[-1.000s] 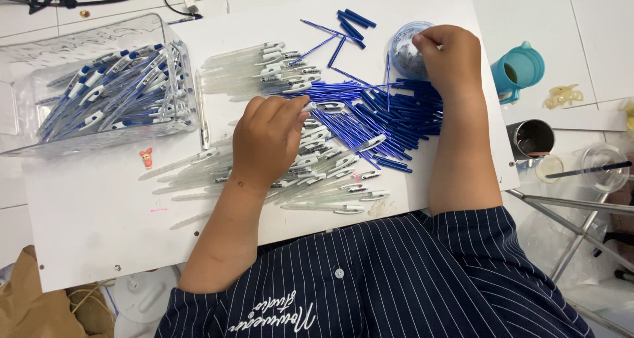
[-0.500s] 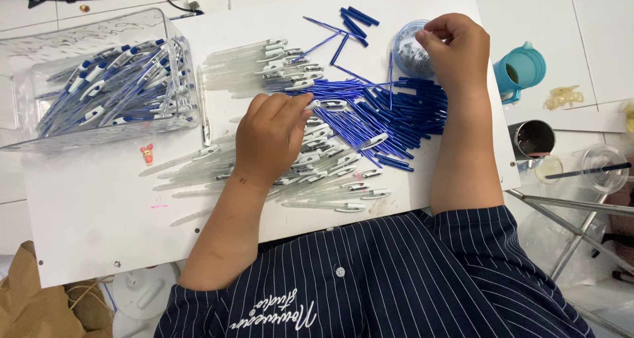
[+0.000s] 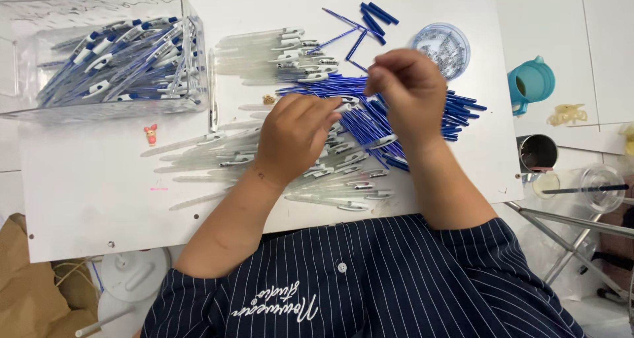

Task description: The person assembles pens by inserting blue ink cartridges into white and clear pen barrels and attaching blue pen caps by hand.

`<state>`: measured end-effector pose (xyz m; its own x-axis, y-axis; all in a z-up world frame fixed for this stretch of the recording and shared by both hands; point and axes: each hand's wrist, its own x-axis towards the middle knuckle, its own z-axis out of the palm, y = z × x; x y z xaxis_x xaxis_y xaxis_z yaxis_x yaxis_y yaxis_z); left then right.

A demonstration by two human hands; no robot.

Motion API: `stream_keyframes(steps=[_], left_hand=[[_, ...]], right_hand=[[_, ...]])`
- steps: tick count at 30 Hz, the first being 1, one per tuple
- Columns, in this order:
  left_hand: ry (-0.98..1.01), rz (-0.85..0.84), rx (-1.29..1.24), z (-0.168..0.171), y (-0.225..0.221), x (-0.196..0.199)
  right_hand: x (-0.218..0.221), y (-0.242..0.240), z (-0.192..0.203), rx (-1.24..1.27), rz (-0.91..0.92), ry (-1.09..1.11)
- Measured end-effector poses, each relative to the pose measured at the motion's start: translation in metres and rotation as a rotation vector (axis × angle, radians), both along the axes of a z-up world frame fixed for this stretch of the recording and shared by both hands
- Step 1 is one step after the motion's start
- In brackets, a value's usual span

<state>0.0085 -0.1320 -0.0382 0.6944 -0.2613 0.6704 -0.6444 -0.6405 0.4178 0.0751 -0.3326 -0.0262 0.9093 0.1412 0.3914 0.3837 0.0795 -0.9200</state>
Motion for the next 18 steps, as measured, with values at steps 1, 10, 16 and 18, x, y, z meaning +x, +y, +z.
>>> stream_keyframes(steps=[1, 10, 16, 18], left_hand=[[0.002, 0.001, 0.000, -0.002, -0.002, 0.001], [0.014, 0.067, -0.112, 0.005, -0.009, 0.000], [-0.016, 0.087, -0.110, -0.002, -0.012, -0.001], [-0.037, 0.072, -0.123, -0.003, -0.014, -0.002]], right_hand=[[-0.001, 0.005, -0.007, 0.000, 0.001, 0.002], [-0.006, 0.023, -0.028, 0.104, -0.059, -0.221], [-0.003, 0.019, -0.028, 0.163, -0.094, -0.305], [-0.006, 0.021, -0.028, 0.114, -0.062, -0.320]])
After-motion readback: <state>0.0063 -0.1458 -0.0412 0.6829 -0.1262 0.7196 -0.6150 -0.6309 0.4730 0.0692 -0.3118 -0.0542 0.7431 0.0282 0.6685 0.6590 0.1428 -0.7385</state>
